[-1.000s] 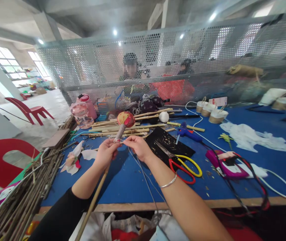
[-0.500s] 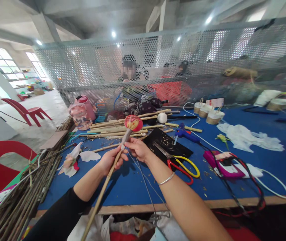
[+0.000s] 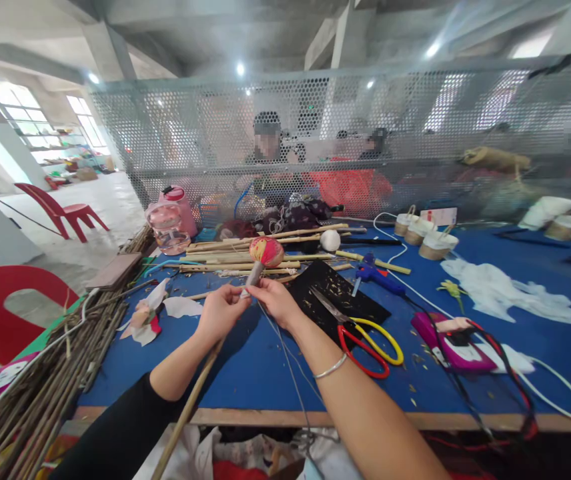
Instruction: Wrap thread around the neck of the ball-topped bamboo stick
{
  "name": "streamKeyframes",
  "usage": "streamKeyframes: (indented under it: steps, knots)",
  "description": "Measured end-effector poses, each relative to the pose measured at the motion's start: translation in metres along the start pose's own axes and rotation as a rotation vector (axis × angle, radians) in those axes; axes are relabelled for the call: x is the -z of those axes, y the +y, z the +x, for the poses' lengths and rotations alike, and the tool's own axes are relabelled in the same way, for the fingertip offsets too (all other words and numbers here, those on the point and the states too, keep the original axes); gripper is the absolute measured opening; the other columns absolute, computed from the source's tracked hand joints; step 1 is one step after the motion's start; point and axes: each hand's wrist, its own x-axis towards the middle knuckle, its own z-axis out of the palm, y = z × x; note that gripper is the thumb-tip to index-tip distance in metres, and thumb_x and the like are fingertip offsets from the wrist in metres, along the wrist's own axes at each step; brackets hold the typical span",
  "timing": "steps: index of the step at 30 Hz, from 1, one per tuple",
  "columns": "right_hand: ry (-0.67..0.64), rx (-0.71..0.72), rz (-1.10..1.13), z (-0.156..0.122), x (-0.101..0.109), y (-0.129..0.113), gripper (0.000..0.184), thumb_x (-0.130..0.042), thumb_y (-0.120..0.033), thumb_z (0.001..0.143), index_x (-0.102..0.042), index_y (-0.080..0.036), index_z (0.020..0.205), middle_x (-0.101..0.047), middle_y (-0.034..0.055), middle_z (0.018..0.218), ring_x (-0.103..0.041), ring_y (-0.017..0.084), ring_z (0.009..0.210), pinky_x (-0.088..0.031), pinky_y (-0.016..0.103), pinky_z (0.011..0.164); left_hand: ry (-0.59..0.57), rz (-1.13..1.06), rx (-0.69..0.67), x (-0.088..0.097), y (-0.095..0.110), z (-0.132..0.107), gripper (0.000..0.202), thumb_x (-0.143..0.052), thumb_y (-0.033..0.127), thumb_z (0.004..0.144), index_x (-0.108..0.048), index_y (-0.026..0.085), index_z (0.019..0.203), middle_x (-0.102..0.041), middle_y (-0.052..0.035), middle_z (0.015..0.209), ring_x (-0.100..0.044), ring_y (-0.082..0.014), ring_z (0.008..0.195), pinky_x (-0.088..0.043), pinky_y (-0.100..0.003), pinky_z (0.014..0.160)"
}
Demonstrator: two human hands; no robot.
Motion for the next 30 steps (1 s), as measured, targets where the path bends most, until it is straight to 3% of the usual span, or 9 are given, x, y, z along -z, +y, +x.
streamKeyframes:
  steps: [6,14,17,20,24,26,28,30]
  knots:
    - [0.045,0.029,-0.02,-0.002,0.006,-0.005,0.034,-0.075,-0.042,0.06,-0.054,-0.017,0.068,-0.035,-0.01,0.045,-0.022,0.004,0.037,-0.01,0.022,0.038,0.021,-0.175,0.109,0.007,0.009,0.001,0.029,-0.066,0.042,0.071,-0.057,0.015,0.078,-0.058,0.0025,0.055,-0.045,-0.0067,0.037,-0.032,-0.018,0.036]
    - [0.057,0.023,0.039,-0.002,0.004,-0.007,0.035,-0.076,-0.043,0.059,-0.051,-0.018,0.063,-0.031,-0.0103,0.041,-0.019,0.004,0.036,-0.009,0.02,0.036,-0.019,-0.325,0.101,0.009,0.013,0.002,0.036,-0.071,0.046,0.067,-0.057,0.014,0.078,-0.06,0.0016,0.057,-0.044,-0.005,0.036,-0.032,-0.016,0.033]
    - [0.012,0.0,0.092,-0.002,0.005,-0.008,0.036,-0.077,-0.042,0.058,-0.05,-0.018,0.065,-0.03,-0.0112,0.041,-0.017,0.003,0.036,-0.008,0.019,0.035,-0.138,-0.441,0.11,0.01,0.014,0.002,0.039,-0.073,0.048,0.063,-0.054,0.015,0.071,-0.06,0.0009,0.056,-0.044,-0.0048,0.035,-0.031,-0.017,0.033]
    - [-0.068,0.0,0.169,-0.002,0.007,-0.01,0.038,-0.078,-0.04,0.059,-0.055,-0.017,0.079,-0.036,-0.011,0.045,-0.015,0.002,0.036,-0.006,0.019,0.035,-0.3,-0.547,0.147,0.009,0.008,0.004,0.037,-0.072,0.047,0.066,-0.057,0.013,0.073,-0.062,-0.0007,0.058,-0.044,-0.0042,0.035,-0.032,-0.017,0.034]
    - [-0.101,-0.063,0.143,-0.001,0.008,-0.006,0.04,-0.077,-0.044,0.06,-0.056,-0.015,0.079,-0.047,-0.0068,0.049,-0.016,0.001,0.035,-0.004,0.019,0.035,-0.444,-0.525,0.332,0.003,-0.001,0.004,0.039,-0.061,0.048,0.076,-0.062,0.01,0.088,-0.065,-0.0057,0.063,-0.053,-0.0089,0.043,-0.039,-0.019,0.039]
    - [-0.043,-0.077,0.08,0.0,0.009,-0.003,0.038,-0.076,-0.044,0.06,-0.054,-0.015,0.073,-0.039,-0.0092,0.043,-0.017,0.002,0.034,-0.004,0.02,0.035,-0.373,-0.379,0.33,-0.001,-0.003,0.002,0.041,-0.055,0.05,0.08,-0.061,0.011,0.091,-0.064,-0.0058,0.065,-0.055,-0.0106,0.045,-0.04,-0.02,0.041]
    - [0.004,-0.088,0.038,0.001,0.007,0.0,0.037,-0.076,-0.043,0.06,-0.053,-0.016,0.071,-0.031,-0.0116,0.039,-0.017,0.003,0.033,-0.005,0.021,0.035,-0.217,-0.214,0.193,-0.003,-0.002,0.0,0.039,-0.056,0.048,0.079,-0.059,0.013,0.096,-0.062,-0.0025,0.066,-0.053,-0.0099,0.045,-0.04,-0.021,0.042]
    - [0.014,-0.084,0.028,0.002,0.005,0.001,0.037,-0.075,-0.043,0.06,-0.054,-0.016,0.072,-0.032,-0.0112,0.039,-0.018,0.003,0.034,-0.005,0.021,0.035,-0.065,-0.07,0.017,-0.004,0.0,-0.003,0.036,-0.066,0.038,0.072,-0.059,0.015,0.098,-0.06,0.0009,0.067,-0.052,-0.0089,0.049,-0.04,-0.02,0.047]
